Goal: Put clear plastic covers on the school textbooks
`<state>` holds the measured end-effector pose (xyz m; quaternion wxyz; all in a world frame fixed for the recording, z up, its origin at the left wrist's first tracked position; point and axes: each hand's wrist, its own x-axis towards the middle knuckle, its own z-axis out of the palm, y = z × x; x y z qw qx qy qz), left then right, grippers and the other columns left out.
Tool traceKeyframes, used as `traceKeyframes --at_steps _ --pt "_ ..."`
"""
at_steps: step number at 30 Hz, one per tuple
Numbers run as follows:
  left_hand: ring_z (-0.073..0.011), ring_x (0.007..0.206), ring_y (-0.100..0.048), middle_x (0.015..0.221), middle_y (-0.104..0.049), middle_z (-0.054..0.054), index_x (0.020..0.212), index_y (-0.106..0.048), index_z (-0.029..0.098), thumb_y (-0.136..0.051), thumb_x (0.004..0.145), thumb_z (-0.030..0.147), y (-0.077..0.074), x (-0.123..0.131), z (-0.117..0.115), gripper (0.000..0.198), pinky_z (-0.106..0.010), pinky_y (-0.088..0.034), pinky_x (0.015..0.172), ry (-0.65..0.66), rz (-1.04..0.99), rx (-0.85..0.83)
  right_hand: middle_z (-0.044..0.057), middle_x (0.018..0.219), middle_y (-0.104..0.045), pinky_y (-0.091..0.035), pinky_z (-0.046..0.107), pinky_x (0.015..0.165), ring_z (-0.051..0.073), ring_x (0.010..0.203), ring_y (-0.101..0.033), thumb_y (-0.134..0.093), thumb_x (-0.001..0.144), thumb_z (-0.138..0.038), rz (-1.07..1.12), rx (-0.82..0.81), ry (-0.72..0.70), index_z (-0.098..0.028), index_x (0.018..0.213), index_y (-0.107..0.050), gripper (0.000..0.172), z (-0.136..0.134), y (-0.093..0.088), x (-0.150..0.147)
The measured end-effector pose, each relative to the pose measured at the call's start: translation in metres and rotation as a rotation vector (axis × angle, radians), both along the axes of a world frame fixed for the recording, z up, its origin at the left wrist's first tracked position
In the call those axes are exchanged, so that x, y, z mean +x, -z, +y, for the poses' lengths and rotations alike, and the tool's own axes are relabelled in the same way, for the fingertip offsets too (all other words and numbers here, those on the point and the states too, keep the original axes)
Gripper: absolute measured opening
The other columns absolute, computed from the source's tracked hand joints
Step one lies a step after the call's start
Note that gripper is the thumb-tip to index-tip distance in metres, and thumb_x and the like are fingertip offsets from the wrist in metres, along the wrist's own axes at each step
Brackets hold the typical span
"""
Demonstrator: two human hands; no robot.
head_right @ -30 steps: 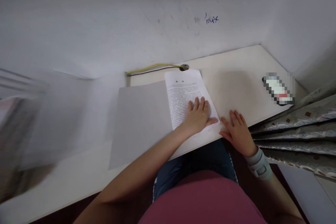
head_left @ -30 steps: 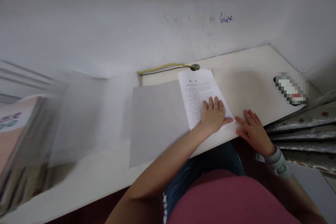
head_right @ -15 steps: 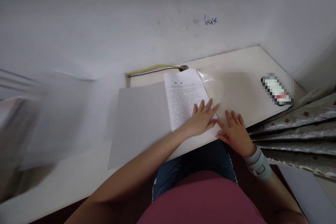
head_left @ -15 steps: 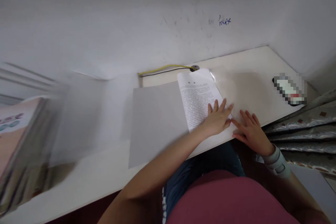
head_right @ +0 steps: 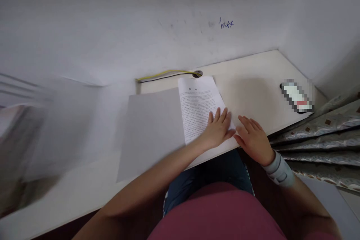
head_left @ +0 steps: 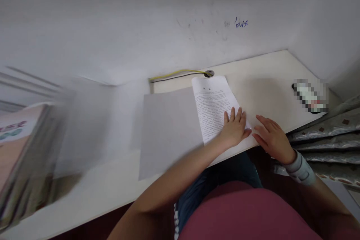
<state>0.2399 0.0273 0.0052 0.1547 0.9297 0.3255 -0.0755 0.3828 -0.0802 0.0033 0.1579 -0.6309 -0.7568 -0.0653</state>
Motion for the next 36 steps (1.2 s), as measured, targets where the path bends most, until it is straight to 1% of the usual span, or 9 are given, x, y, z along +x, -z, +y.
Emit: traceKeyframes --at_steps 3,7,10,12,16,21,28,32,36 --pt "-0.041 0.139 -0.003 0.153 -0.013 -0.022 0.144 -0.021 0.002 -0.039 0.089 0.05 0.0 0.004 -0.001 0.075 -0.061 -0.01 0.11 -0.025 0.01 0.018 0.017 0.127 -0.056 -0.044 0.045 0.096 0.026 0.12 -0.05 -0.041 0.093 -0.033 0.079 0.006 0.064 -0.015 0.112 -0.058 0.031 -0.009 0.016 0.004" --pt "-0.0337 0.141 -0.008 0.151 -0.013 -0.026 0.144 -0.017 -0.001 -0.038 0.089 0.054 -0.007 -0.009 0.002 0.081 -0.05 -0.016 0.112 0.035 -0.019 0.033 0.016 0.127 -0.056 -0.041 0.049 0.1 0.027 0.125 -0.045 -0.043 0.092 -0.034 0.14 -0.002 0.067 -0.016 0.124 -0.052 0.038 -0.019 0.038 0.006" --pt "-0.0355 0.141 -0.008 0.151 -0.018 -0.024 0.142 -0.028 0.002 -0.037 0.089 0.055 -0.01 -0.027 0.002 0.075 -0.055 -0.01 0.112 0.014 0.038 0.135 0.017 0.127 -0.055 -0.04 0.047 0.102 0.026 0.127 -0.044 -0.043 0.092 -0.034 0.154 0.018 0.081 -0.013 0.127 -0.049 0.041 -0.022 0.045 0.004" --pt "-0.0363 0.141 -0.01 0.149 -0.023 -0.024 0.14 -0.034 0.004 -0.036 0.09 0.053 -0.008 -0.035 0.0 0.07 -0.059 -0.007 0.111 -0.01 0.096 0.18 0.019 0.13 -0.053 -0.037 0.049 0.104 0.028 0.129 -0.04 -0.044 0.092 -0.034 0.125 0.031 0.134 -0.011 0.127 -0.049 0.043 -0.022 0.047 0.002" --pt "-0.0336 0.14 -0.016 0.149 -0.024 -0.024 0.143 -0.03 0.006 -0.028 0.093 0.053 0.001 -0.034 -0.004 0.068 -0.059 -0.008 0.11 0.001 0.111 0.182 0.021 0.138 -0.045 -0.032 0.056 0.104 0.032 0.135 -0.03 -0.044 0.091 -0.039 0.054 0.026 0.228 -0.012 0.128 -0.05 0.046 -0.021 0.051 -0.002" --pt "-0.0341 0.141 -0.015 0.15 -0.019 -0.025 0.144 -0.026 0.005 -0.028 0.092 0.054 0.002 -0.023 -0.004 0.071 -0.059 -0.011 0.11 0.011 0.102 0.135 0.021 0.14 -0.043 -0.034 0.055 0.103 0.034 0.135 -0.029 -0.044 0.091 -0.042 0.032 0.011 0.222 -0.014 0.128 -0.051 0.047 -0.022 0.053 -0.002" --pt "-0.0301 0.141 -0.015 0.151 -0.021 -0.021 0.144 -0.026 0.008 -0.028 0.093 0.051 0.001 -0.027 -0.005 0.068 -0.054 -0.012 0.112 0.082 0.051 0.112 0.018 0.144 -0.038 -0.033 0.056 0.104 0.034 0.136 -0.027 -0.048 0.089 -0.043 0.04 -0.001 0.193 -0.018 0.134 -0.047 0.051 -0.023 0.054 0.001" --pt "-0.0288 0.142 -0.013 0.151 -0.017 -0.021 0.147 -0.016 0.007 -0.029 0.092 0.052 0.0 -0.022 -0.002 0.071 -0.054 -0.012 0.112 0.096 0.042 0.074 0.019 0.143 -0.04 -0.034 0.057 0.102 0.033 0.136 -0.029 -0.045 0.09 -0.045 0.049 0.003 0.175 -0.019 0.138 -0.041 0.055 -0.024 0.053 0.003" --pt "-0.0268 0.142 -0.012 0.152 -0.015 -0.019 0.147 -0.012 0.006 -0.03 0.093 0.051 0.0 -0.02 -0.002 0.073 -0.05 -0.011 0.113 0.105 0.031 0.039 0.019 0.14 -0.043 -0.033 0.056 0.103 0.033 0.136 -0.029 -0.046 0.09 -0.043 0.046 0.013 0.168 -0.017 0.134 -0.046 0.051 -0.024 0.053 0.002"
